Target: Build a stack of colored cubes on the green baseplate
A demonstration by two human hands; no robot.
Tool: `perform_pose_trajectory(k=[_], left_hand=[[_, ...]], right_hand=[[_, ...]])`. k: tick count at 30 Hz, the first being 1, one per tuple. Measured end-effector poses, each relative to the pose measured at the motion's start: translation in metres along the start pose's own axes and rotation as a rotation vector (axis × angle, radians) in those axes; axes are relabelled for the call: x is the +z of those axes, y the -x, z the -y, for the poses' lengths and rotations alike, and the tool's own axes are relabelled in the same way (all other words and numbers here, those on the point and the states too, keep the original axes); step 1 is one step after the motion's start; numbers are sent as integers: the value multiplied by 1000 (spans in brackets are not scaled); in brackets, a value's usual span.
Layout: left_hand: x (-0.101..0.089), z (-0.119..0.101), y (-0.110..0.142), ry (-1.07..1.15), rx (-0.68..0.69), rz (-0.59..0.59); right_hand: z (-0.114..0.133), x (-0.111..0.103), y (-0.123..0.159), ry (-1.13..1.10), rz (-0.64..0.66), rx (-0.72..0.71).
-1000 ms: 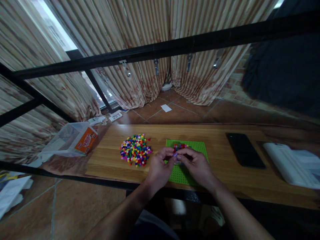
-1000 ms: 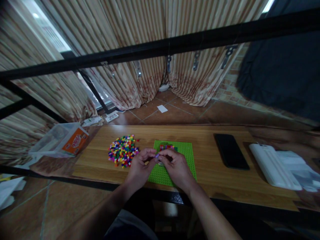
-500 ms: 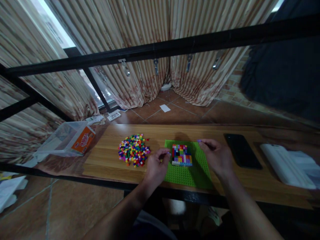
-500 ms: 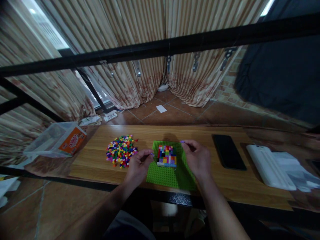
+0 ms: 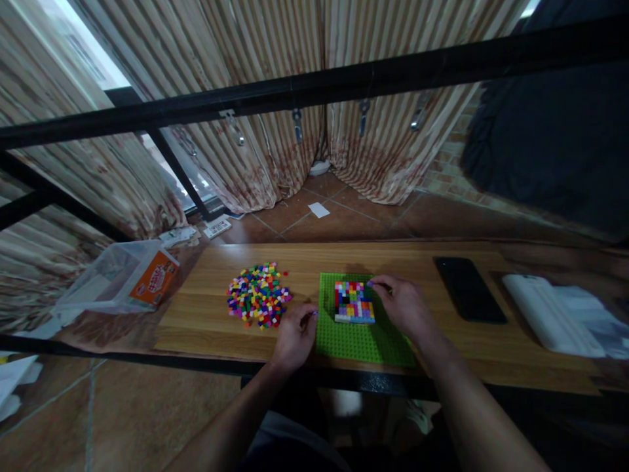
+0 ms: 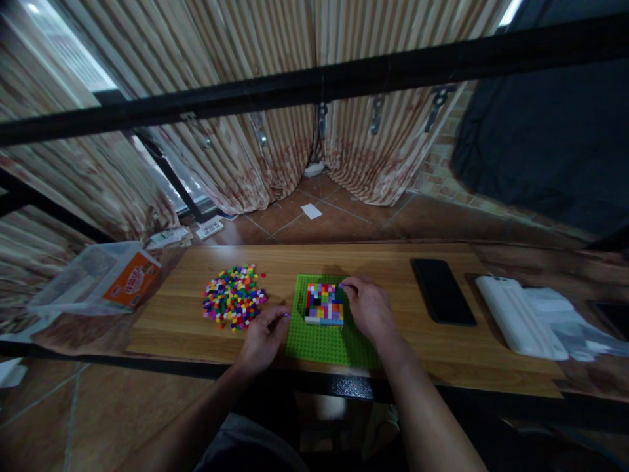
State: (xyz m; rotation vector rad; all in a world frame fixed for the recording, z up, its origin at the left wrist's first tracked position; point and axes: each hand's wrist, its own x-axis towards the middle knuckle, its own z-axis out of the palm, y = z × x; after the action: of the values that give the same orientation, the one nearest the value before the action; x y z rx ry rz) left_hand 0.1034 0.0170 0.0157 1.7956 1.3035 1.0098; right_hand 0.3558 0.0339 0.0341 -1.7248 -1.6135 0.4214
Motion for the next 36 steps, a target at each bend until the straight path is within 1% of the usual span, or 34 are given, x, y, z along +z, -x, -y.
perform_pose_trajectory(k=[8, 15, 21, 25, 30, 33, 36], left_hand=[[1, 4, 0, 11, -14, 12], [3, 7, 0, -5, -16, 9], [4, 10, 1, -6, -18, 12], [4, 12, 1, -20, -3, 20], [5, 12, 0, -19, -17, 7], [4, 10, 0, 26, -47, -4], [4, 9, 0, 142, -98, -16]], right_hand=[[2, 5, -2, 64, 24, -44], [0, 5, -5, -20, 68, -12], [-2, 5, -9, -31, 120, 48], [0, 1, -13, -2, 181, 27], [3, 2, -14, 3, 214, 17], [0, 5, -11, -45, 210, 12], [-4, 5, -9, -102, 171, 46]])
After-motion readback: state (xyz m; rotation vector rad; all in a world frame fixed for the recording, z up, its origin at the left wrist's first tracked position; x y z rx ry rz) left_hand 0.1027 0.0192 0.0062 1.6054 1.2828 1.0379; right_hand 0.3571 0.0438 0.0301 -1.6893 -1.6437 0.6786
